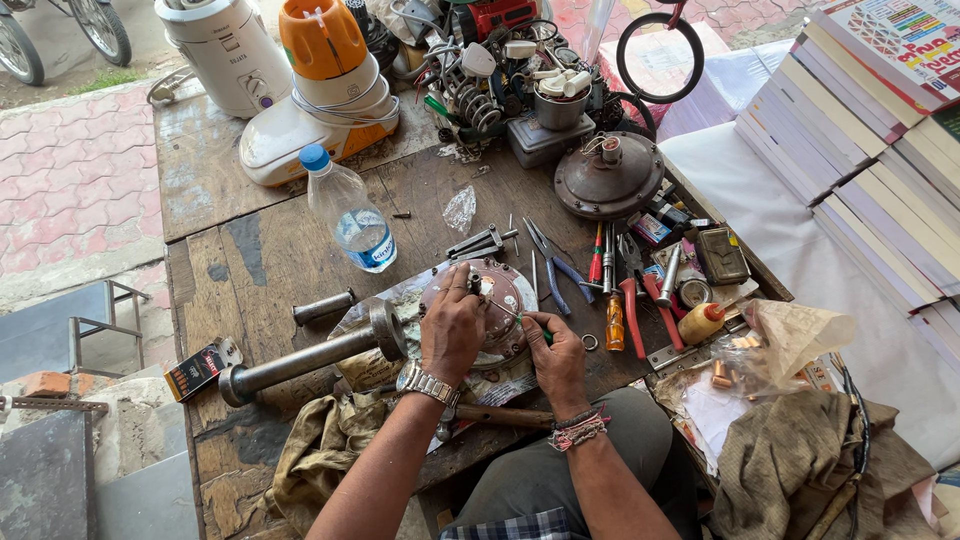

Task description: The person uses a screwdriver to adjust wires and components on a circular electrical part, likely a motor or generator stator. They manipulate the wires and occasionally switch tools while working at a cluttered workbench.

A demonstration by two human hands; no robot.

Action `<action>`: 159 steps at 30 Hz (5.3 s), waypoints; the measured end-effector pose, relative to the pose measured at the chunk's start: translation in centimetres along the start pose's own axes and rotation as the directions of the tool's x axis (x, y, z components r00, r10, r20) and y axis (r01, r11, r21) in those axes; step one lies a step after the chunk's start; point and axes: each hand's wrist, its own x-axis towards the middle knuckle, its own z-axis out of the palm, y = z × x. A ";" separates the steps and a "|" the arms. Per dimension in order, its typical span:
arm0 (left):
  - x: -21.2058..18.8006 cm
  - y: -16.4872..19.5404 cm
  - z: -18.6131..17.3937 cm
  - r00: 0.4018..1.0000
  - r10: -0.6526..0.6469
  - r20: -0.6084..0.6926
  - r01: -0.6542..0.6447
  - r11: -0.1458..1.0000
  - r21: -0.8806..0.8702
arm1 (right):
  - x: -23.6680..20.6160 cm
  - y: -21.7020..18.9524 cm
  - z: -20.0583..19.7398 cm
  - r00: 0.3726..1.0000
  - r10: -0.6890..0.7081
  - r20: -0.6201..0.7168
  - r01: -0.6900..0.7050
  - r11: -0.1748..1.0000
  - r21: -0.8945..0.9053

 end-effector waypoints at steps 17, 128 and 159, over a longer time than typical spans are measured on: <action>-0.1 -0.4 0.6 1.000 0.007 -0.005 -0.007 1.000 0.007 | 0.3 1.1 0.2 1.000 -0.016 0.005 0.016 0.999 0.028; -0.4 -0.6 -0.2 0.999 0.049 -0.016 -0.051 0.987 -0.153 | -0.2 -2.4 0.9 0.902 -0.424 0.079 0.399 0.753 -0.523; -3.5 -3.1 -1.9 0.972 0.206 -0.114 -0.222 0.963 -0.151 | -1.3 1.8 -1.2 0.960 0.275 0.053 -0.273 0.877 0.395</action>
